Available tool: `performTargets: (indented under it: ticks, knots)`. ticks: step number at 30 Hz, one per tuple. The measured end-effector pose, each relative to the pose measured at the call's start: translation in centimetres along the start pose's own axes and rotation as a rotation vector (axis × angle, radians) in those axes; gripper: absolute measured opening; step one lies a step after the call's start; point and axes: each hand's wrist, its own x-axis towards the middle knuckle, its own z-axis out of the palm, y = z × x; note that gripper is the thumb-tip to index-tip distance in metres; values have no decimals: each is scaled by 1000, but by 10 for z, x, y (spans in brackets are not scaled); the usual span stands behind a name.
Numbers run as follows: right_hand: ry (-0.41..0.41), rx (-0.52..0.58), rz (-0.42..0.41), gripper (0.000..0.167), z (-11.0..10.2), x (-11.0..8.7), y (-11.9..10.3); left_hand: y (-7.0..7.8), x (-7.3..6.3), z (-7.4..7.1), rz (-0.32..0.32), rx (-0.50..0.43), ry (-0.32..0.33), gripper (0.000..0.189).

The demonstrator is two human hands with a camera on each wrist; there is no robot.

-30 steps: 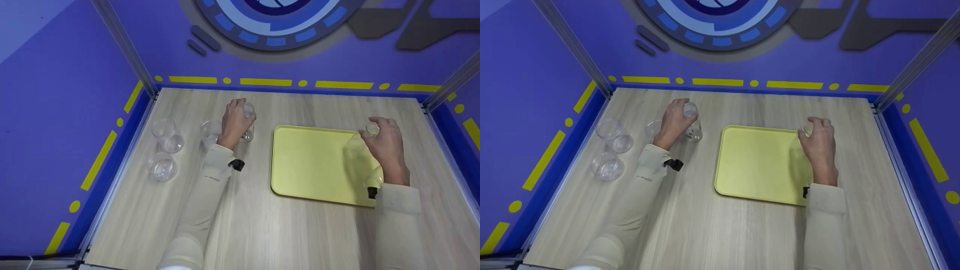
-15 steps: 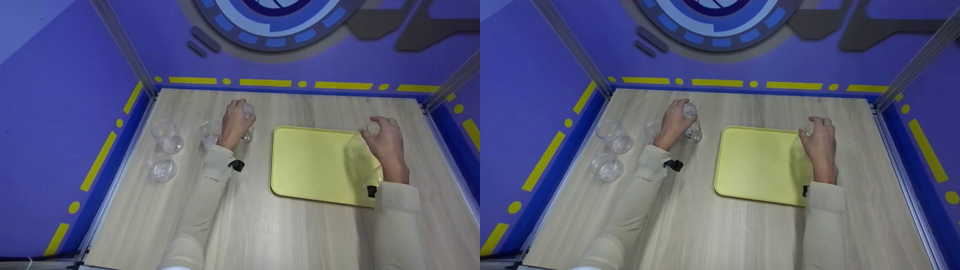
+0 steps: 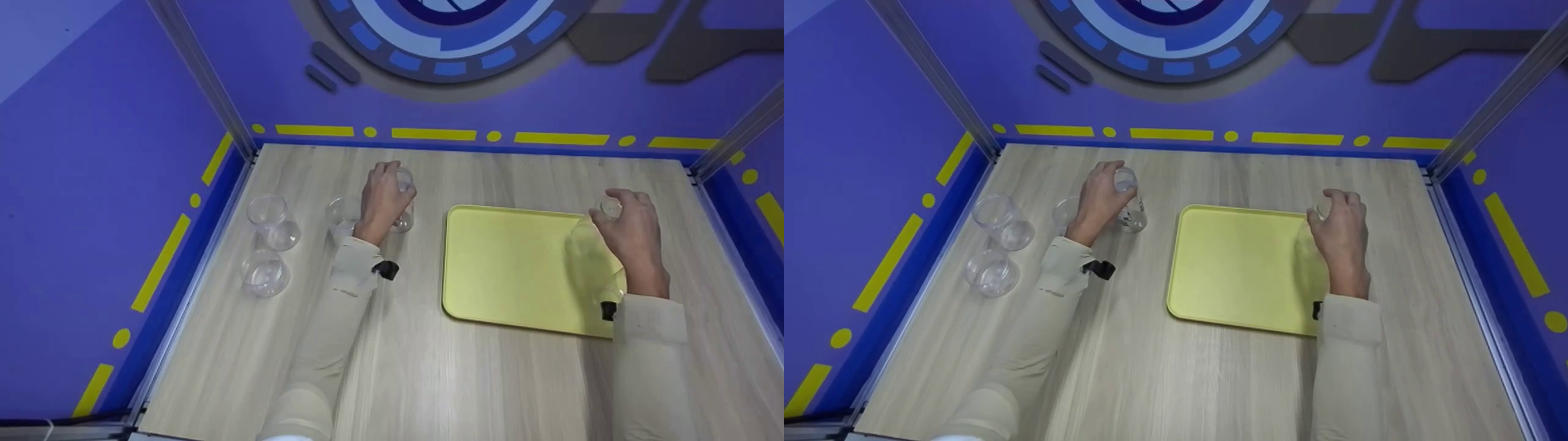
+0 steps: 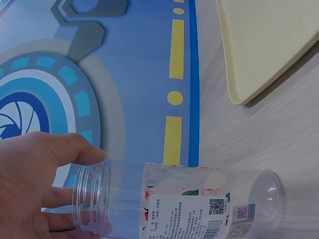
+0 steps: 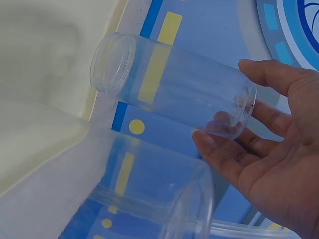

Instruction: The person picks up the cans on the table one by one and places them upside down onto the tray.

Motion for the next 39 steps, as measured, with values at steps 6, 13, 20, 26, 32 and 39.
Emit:
performTargets:
  ticks: [6, 13, 20, 26, 32, 39]
  knots:
    - [-10, -6, 10, 55, 0, 1, 1, 2, -2, -4, -16, -42, -7, 57]
    - [-22, -13, 35, 58, 0, 2, 3, 3, -3, -9, -29, -63, 5, 59]
    - [-19, -23, 43, 58, 1, 5, 7, 4, -6, -13, -36, -114, -3, 58]
    - [-10, -26, 51, 59, 1, 8, 10, 7, -6, -18, -35, -176, 11, 59]
    - [-26, -26, 81, 62, 0, 8, 14, 7, -7, -19, -45, -207, 6, 59]
    - [-35, -50, 99, 62, 0, 10, 17, 3, -6, -20, -56, -230, -2, 59]
